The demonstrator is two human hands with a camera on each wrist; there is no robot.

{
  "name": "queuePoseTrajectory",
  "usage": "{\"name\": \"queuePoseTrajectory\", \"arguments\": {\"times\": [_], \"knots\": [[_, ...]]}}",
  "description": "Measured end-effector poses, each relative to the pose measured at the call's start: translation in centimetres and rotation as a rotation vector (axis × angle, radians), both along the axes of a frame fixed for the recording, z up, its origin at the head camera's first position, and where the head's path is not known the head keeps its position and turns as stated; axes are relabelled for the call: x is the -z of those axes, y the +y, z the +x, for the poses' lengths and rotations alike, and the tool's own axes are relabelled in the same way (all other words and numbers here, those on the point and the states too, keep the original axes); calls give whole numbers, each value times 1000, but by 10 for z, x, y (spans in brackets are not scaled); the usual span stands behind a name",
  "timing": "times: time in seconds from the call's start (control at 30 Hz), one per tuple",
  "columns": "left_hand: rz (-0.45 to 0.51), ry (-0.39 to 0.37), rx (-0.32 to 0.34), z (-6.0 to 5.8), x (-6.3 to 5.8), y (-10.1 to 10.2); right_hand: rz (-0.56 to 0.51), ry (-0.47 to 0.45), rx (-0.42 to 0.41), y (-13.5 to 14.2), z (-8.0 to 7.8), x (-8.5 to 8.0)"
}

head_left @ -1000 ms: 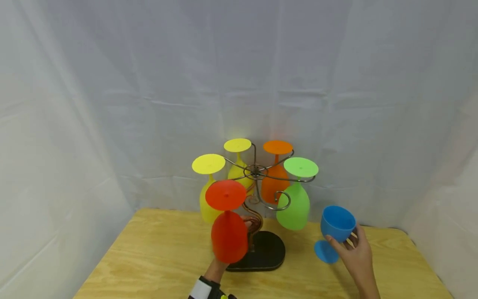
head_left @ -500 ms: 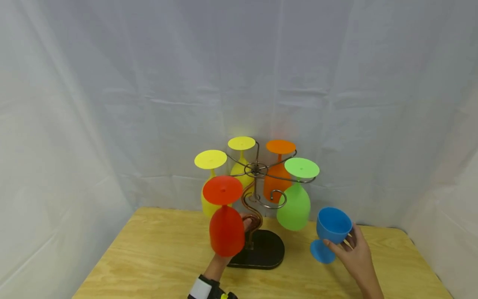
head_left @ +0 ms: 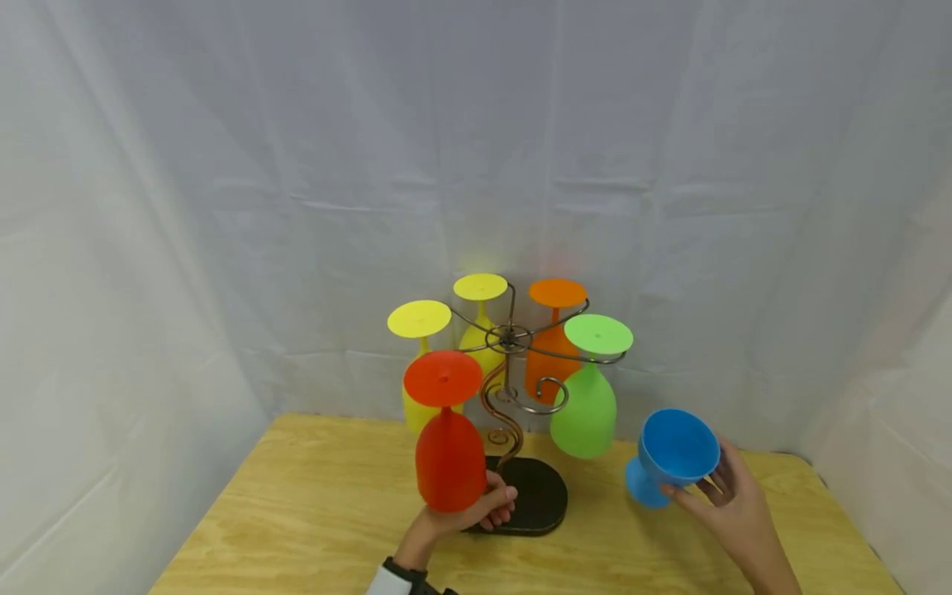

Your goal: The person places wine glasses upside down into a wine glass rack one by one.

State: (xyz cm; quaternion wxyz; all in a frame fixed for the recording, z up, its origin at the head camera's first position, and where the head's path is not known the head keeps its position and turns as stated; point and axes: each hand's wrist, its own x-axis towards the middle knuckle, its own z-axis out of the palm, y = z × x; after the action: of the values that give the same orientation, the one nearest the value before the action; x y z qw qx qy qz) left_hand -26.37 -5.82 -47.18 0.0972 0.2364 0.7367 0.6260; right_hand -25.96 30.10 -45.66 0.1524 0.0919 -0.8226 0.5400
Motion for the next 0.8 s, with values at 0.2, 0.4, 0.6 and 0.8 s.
{"name": "queuePoseTrajectory", "arguments": {"times": [0.2,0.4,0.6,0.8], "knots": [[-13,-199,144,-7,39,33,68,-31,-107,3,9,-6],[188,-362,350,5,32,67,136,-107,-221,1,18,-15],[328,-528,375,15,18,76,227,-69,-431,-6,28,-28],[387,-576,305,16,10,77,307,-49,-521,-15,36,-33]]}}
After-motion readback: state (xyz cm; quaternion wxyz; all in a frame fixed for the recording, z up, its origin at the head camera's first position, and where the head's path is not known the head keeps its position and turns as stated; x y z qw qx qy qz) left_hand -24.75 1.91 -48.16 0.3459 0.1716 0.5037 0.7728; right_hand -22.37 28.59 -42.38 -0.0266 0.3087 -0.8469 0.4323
